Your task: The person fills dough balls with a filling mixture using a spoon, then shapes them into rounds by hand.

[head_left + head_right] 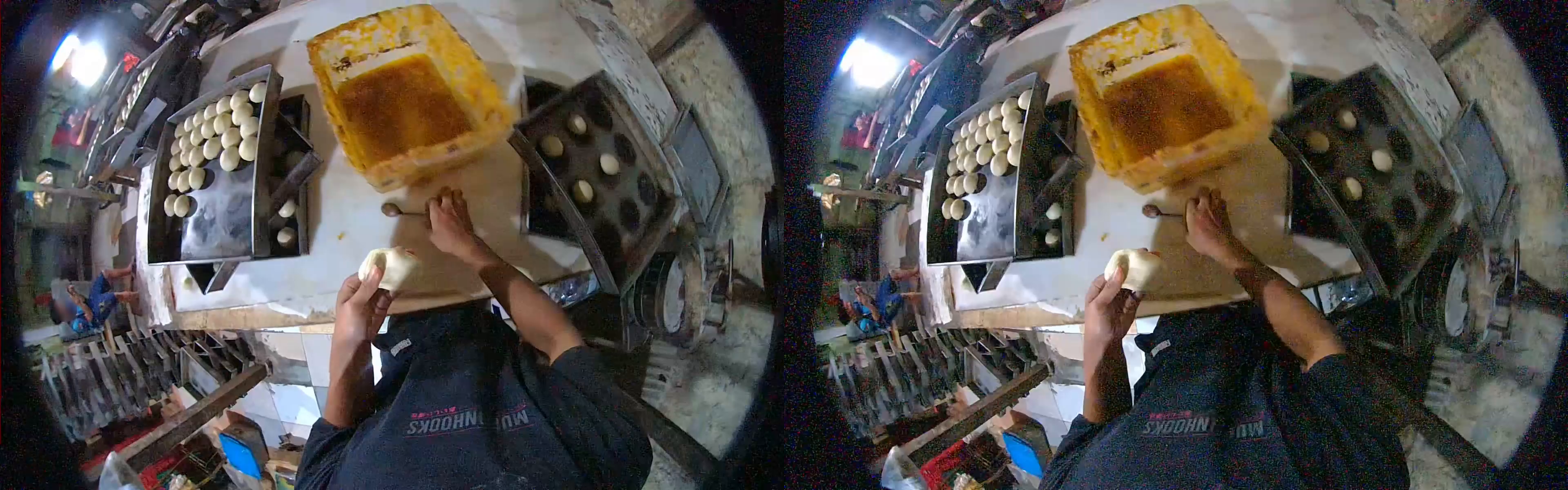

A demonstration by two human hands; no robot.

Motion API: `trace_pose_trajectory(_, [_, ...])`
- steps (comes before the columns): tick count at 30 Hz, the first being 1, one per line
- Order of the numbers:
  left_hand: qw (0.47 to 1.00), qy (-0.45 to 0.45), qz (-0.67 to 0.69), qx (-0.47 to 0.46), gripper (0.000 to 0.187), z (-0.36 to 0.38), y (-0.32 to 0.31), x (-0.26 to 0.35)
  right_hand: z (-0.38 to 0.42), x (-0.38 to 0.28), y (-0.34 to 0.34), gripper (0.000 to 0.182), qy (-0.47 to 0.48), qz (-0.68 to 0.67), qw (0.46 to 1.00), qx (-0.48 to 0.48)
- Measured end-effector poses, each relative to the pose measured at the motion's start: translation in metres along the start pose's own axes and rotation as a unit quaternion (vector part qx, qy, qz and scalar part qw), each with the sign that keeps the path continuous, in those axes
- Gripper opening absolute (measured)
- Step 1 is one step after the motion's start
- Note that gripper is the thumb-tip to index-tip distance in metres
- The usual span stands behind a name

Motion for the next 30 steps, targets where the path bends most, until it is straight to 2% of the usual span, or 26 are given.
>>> trace_pose_trajectory(1, [1.0,-0.023,-0.013,-0.002,0.036,-0.005,-0.004,0.017,-0.004,-0.001,-0.006,0.028,0.096,0.172,0.979,0.048])
trace_pose_trajectory(2, [1.0,-0.024,-0.003,-0.004,0.036,-0.012,0.004,0.028,-0.005,0.006,-0.012,0.031,0.006,0.054,0.998,0.021])
trace_pose_trajectory(3, [0.999,-0.013,-0.033,0.007,0.038,-0.019,0.016,0.037,-0.001,0.013,-0.016,0.036,-0.084,-0.061,0.995,-0.005])
trace_pose_trajectory(5, [0.997,-0.006,-0.072,0.011,0.042,-0.036,0.031,0.054,-0.006,-0.003,0.008,0.033,-0.112,-0.182,0.948,-0.236])
trace_pose_trajectory(6, [0.996,-0.021,-0.081,-0.009,0.044,-0.047,0.039,0.061,-0.009,-0.015,0.033,0.031,0.042,-0.14,0.983,-0.109])
trace_pose_trajectory(7, [0.995,-0.036,-0.091,-0.026,0.045,-0.058,0.046,0.065,-0.007,-0.029,0.057,0.029,0.195,-0.096,0.976,0.018])
trace_pose_trajectory(8, [0.996,-0.03,-0.08,-0.027,0.045,-0.065,0.052,0.067,-0.026,-0.042,0.092,0.026,0.131,-0.084,0.988,-0.003])
trace_pose_trajectory(9, [0.988,-0.035,-0.149,-0.035,0.046,-0.072,0.057,0.071,-0.051,-0.061,0.133,0.023,0.067,-0.074,0.995,-0.02])
trace_pose_trajectory(10, [0.974,-0.039,-0.219,-0.041,0.047,-0.08,0.062,0.074,-0.075,-0.063,0.16,0.027,0.062,-0.037,0.997,-0.008])
trace_pose_trajectory(11, [0.975,-0.03,-0.214,-0.039,0.047,-0.09,0.066,0.073,-0.101,-0.061,0.178,0.032,0.053,-0.002,0.999,0.002])
trace_pose_trajectory(12, [0.985,-0.013,-0.168,-0.032,0.046,-0.1,0.067,0.069,-0.13,-0.06,0.185,0.026,0.02,0.027,0.999,-0.018])
trace_pose_trajectory(13, [0.992,0.003,-0.12,-0.025,0.045,-0.106,0.068,0.063,-0.157,-0.051,0.186,0.024,-0.013,0.058,0.998,-0.038])
trace_pose_trajectory(14, [0.996,0.05,-0.078,0.014,0.045,-0.108,0.068,0.056,-0.175,-0.034,0.173,0.024,0.003,0.08,0.992,-0.102])
trace_pose_trajectory(15, [0.995,0.059,-0.073,0.013,0.045,-0.108,0.064,0.058,-0.188,-0.016,0.159,0.023,0.021,0.101,0.981,-0.164])
trace_pose_trajectory(16, [0.997,0.054,-0.062,0.012,0.045,-0.11,0.058,0.064,-0.199,0.002,0.147,0.023,0.016,0.104,0.98,-0.171])
trace_pose_trajectory(18, [0.997,0.035,-0.073,0.018,0.045,-0.11,0.063,0.061,-0.199,0.041,0.109,0.021,-0.004,0.229,0.895,-0.383])
trace_pose_trajectory(22, [0.994,0.035,-0.106,-0.014,0.054,-0.102,0.084,0.059,-0.207,0.059,0.085,0.018,-0.012,0.269,0.86,-0.434])
trace_pose_trajectory(24, [0.993,0.016,-0.097,0.058,0.061,-0.096,0.09,0.06,-0.209,0.06,0.082,0.016,0.027,0.264,0.863,-0.43])
trace_pose_trajectory(28, [0.995,-0.003,-0.084,0.056,0.068,-0.094,0.092,0.059,-0.209,0.052,0.076,0.012,0.049,0.226,0.855,-0.464])
trace_pose_trajectory(30, [0.996,0.029,-0.019,0.078,0.07,-0.092,0.084,0.064,-0.2,0.065,0.062,0.012,0.07,0.276,0.786,-0.548])
Point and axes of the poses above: each hand's wrist, its own z-axis away from the middle knuckle, its own y-axis out of the back of the hand, x = y × z, the point moved 5 cm from there along -z, towards the middle knuckle, and after that the axes turned 4 degrees about x, right-handed, at the moved point
